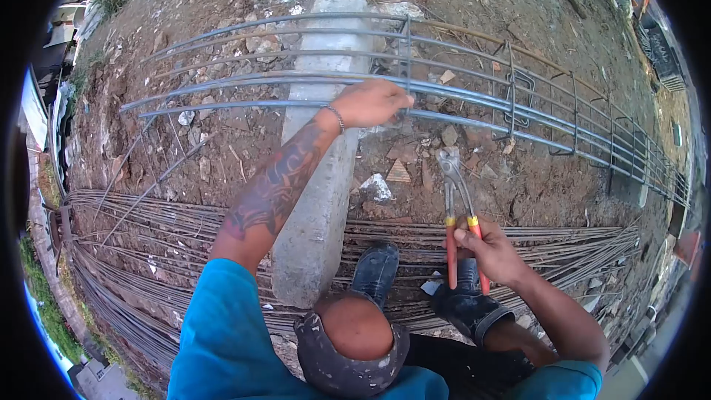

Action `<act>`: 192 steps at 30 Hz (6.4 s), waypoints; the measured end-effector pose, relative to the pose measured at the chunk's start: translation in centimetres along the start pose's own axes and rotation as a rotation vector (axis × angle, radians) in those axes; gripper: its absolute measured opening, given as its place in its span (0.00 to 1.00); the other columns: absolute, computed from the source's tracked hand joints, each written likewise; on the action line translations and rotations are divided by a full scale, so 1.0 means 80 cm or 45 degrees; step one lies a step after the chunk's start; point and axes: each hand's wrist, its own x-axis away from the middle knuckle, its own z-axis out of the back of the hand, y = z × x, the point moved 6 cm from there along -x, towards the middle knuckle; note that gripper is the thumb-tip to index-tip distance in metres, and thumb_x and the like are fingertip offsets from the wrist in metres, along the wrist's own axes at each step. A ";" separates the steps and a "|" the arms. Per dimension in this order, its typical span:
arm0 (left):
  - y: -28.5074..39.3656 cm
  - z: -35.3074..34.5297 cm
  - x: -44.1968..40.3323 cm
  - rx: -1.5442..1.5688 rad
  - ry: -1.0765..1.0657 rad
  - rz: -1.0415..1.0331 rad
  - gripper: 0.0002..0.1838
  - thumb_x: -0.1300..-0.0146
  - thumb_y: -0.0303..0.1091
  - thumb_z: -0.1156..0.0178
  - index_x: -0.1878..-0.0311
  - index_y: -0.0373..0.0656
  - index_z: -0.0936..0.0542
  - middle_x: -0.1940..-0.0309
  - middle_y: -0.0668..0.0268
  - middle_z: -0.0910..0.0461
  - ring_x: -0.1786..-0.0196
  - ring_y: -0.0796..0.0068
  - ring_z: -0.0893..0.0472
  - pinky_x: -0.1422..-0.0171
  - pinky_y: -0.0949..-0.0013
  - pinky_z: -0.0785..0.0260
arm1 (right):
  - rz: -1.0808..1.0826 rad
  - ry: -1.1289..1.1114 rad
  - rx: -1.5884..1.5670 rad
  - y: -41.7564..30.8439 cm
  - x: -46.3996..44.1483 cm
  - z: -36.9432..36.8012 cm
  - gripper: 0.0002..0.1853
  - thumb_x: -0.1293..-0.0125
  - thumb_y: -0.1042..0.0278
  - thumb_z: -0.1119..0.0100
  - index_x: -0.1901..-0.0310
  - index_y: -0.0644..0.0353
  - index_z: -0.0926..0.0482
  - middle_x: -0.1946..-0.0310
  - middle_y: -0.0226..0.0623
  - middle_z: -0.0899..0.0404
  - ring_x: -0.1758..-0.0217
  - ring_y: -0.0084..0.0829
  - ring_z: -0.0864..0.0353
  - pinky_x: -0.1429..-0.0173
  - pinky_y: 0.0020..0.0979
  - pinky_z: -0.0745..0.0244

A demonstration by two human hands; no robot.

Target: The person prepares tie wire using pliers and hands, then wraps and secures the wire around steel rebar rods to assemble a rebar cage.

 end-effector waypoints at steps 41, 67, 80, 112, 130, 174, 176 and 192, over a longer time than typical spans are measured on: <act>-0.004 -0.002 -0.004 -0.026 0.116 -0.090 0.23 0.34 0.51 0.54 0.66 0.42 0.19 0.72 0.57 0.19 0.62 0.55 0.20 0.55 0.57 0.31 | 0.006 0.194 -0.445 -0.043 -0.055 -0.102 0.06 0.32 0.67 0.53 0.59 0.60 0.31 0.56 0.39 0.27 0.53 0.33 0.23 0.46 0.40 0.24; -0.005 -0.010 -0.012 0.216 -0.147 -0.106 0.22 0.32 0.47 0.56 0.63 0.38 0.20 0.74 0.56 0.20 0.65 0.60 0.19 0.56 0.57 0.32 | 0.158 -0.362 -0.913 -0.050 -0.065 -0.121 0.11 0.33 0.59 0.49 0.65 0.56 0.34 0.39 0.56 0.37 0.34 0.56 0.38 0.45 0.64 0.27; -0.006 -0.007 -0.010 0.089 0.040 -0.098 0.22 0.34 0.47 0.56 0.65 0.40 0.20 0.73 0.58 0.19 0.63 0.59 0.19 0.54 0.58 0.31 | 0.098 0.086 -0.728 -0.039 -0.065 -0.117 0.10 0.29 0.62 0.57 0.62 0.60 0.32 0.49 0.46 0.29 0.45 0.41 0.26 0.57 0.41 0.16; 0.103 -0.055 0.085 -0.130 0.217 -1.126 0.33 0.61 0.34 0.32 0.45 0.42 0.27 0.54 0.58 0.23 0.52 0.58 0.24 0.46 0.58 0.33 | 0.283 0.774 1.473 -0.109 -0.026 -0.099 0.16 0.36 0.67 0.52 0.54 0.72 0.37 0.65 0.66 0.26 0.60 0.62 0.25 0.54 0.51 0.28; 0.164 -0.018 0.061 -0.642 0.261 -0.816 0.40 0.61 0.46 0.29 0.43 0.38 0.30 0.46 0.50 0.32 0.39 0.54 0.34 0.35 0.57 0.40 | 0.145 -0.212 -1.063 0.008 -0.051 -0.120 0.15 0.36 0.69 0.42 0.52 0.62 0.34 0.68 0.38 0.21 0.71 0.31 0.17 0.66 0.29 0.18; 0.027 -0.135 0.077 1.370 0.361 0.516 0.20 0.32 0.46 0.46 0.71 0.38 0.26 0.80 0.66 0.27 0.80 0.75 0.27 0.79 0.67 0.35 | 0.431 0.733 0.836 -0.051 -0.008 -0.141 0.22 0.42 0.71 0.41 0.51 0.71 0.37 0.68 0.61 0.22 0.64 0.54 0.19 0.57 0.47 0.23; 0.032 -0.135 0.088 1.891 0.112 0.487 0.17 0.31 0.47 0.47 0.65 0.41 0.27 0.75 0.68 0.28 0.76 0.77 0.27 0.77 0.70 0.33 | 0.139 0.286 -0.735 -0.002 -0.032 -0.162 0.24 0.42 0.68 0.37 0.50 0.68 0.37 0.69 0.48 0.22 0.67 0.36 0.17 0.65 0.36 0.21; 0.046 -0.161 0.065 2.164 0.011 0.509 0.15 0.42 0.42 0.34 0.77 0.45 0.27 0.82 0.66 0.26 0.79 0.72 0.25 0.74 0.70 0.28 | 0.231 0.249 -0.306 -0.042 -0.005 -0.104 0.18 0.41 0.72 0.38 0.52 0.67 0.33 0.65 0.48 0.22 0.63 0.37 0.16 0.65 0.37 0.21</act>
